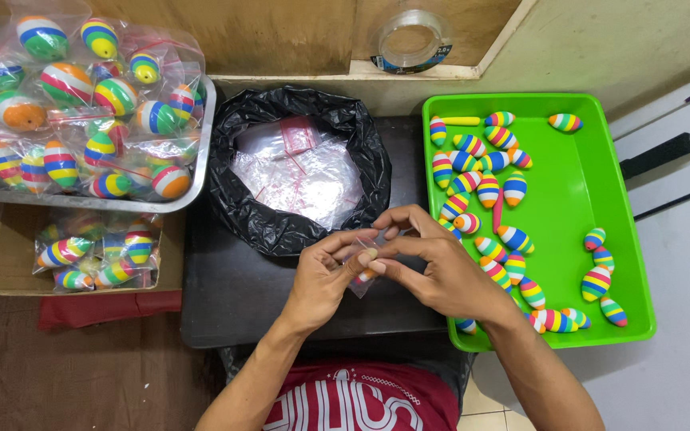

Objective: The person places small colorful objects into small clear plastic bags by hand and then puts the filled bags into a cardboard box.

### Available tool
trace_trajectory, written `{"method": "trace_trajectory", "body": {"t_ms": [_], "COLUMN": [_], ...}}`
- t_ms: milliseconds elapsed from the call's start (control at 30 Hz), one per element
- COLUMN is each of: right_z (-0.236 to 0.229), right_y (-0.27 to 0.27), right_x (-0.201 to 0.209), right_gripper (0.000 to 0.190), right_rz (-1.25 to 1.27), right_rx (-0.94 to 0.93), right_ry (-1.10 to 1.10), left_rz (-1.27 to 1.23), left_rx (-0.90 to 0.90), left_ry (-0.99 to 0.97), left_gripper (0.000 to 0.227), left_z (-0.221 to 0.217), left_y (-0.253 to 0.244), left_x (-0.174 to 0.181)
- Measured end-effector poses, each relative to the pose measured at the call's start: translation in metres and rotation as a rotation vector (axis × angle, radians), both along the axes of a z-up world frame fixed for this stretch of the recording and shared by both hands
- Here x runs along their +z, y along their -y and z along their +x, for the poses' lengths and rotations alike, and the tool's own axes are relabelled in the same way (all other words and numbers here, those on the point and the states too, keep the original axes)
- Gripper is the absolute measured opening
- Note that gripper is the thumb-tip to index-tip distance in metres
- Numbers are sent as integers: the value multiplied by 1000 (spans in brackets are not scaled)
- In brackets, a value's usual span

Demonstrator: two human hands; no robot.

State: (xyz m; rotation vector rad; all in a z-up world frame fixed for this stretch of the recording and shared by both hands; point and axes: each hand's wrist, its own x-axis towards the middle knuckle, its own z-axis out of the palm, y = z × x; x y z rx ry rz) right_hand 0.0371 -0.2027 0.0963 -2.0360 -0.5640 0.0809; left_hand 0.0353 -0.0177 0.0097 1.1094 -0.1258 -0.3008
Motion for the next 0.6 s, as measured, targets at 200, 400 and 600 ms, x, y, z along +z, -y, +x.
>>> {"method": "trace_trajectory", "body": {"t_ms": [200, 400, 600], "right_z": [3, 3, 1], "right_y": [5, 2, 0], "right_x": [10, 9, -1], "right_gripper": [8, 8, 12], "right_rz": [-4, 94, 136], "right_rx": [13, -69, -147], "right_ry": [-37, -56, -67], "left_rz": [121, 161, 232], "left_rx": [48, 116, 222], "left_ry": [27, 51, 129], "left_gripper": [26, 21, 16], "left_z": [1, -2, -1], "left_y": [-5, -6, -3], "left_x": [-3, 12, 23]}}
